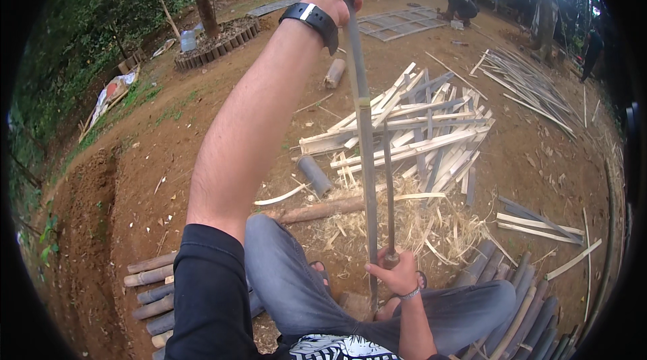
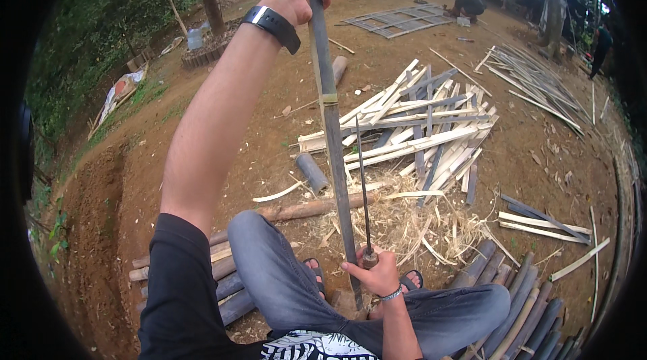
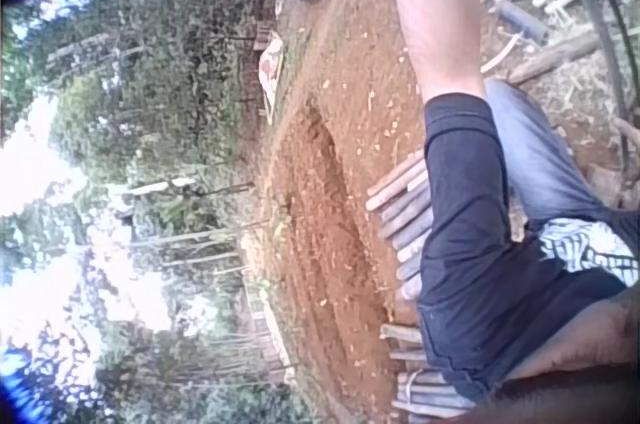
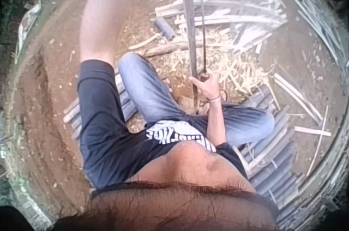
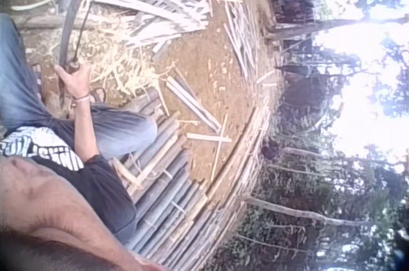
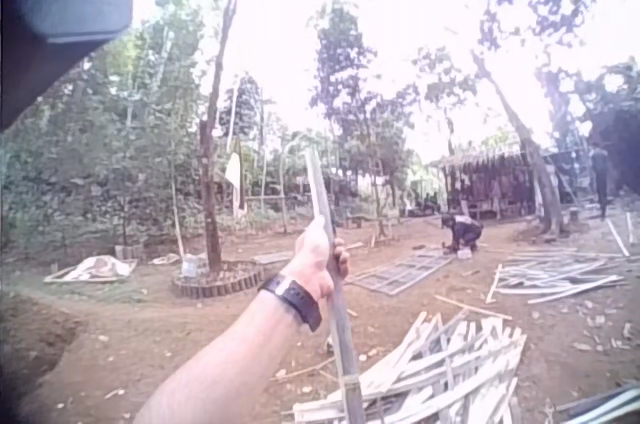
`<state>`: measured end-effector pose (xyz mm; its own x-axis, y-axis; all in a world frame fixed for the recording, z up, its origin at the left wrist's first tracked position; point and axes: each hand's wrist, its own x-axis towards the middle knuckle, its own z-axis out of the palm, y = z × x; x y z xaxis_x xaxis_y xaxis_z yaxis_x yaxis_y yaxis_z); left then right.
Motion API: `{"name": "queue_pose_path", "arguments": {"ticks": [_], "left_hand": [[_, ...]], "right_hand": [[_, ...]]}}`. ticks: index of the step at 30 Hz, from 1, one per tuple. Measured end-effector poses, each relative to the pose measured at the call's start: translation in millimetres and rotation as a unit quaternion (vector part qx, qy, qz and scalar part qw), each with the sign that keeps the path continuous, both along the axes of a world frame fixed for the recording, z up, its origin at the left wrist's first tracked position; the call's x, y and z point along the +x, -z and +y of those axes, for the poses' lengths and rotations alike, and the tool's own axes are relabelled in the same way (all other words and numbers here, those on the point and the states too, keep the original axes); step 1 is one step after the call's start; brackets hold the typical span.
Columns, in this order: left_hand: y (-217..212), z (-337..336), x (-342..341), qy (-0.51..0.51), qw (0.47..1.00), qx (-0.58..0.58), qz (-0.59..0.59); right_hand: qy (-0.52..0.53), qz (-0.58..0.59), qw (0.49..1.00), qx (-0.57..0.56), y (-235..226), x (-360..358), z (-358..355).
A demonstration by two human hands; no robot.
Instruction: The person uses a large blade to shave down a long piece of wood while sitting on a pile of bamboo poles, repeatedly scraping the edge of the wood to smooth it.
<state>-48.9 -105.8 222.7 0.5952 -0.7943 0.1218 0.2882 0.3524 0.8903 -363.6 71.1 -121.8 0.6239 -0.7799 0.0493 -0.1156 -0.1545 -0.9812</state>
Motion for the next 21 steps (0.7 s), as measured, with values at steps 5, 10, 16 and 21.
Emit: {"name": "queue_pose_path", "arguments": {"ticks": [5,10,16,21], "left_hand": [[-0.3,-0.7,6.0,0.085,0.996,-0.025,-0.005],[0.1,2.6,7.8,0.036,0.998,-0.035,-0.046],[5.9,-0.3,4.2,-0.013,0.996,-0.067,-0.06],[10.4,4.4,1.4,-0.01,0.995,-0.085,-0.055]], "right_hand": [[0.01,0.002,0.995,0.099,0.6,-1.9,1.3],[0.005,-0.03,0.992,0.124,0.8,-5.8,-0.5],[-0.022,-0.052,0.991,0.125,1.9,-9.4,-0.2],[-0.062,-0.068,0.991,0.095,-1.0,-9.5,0.4]]}}
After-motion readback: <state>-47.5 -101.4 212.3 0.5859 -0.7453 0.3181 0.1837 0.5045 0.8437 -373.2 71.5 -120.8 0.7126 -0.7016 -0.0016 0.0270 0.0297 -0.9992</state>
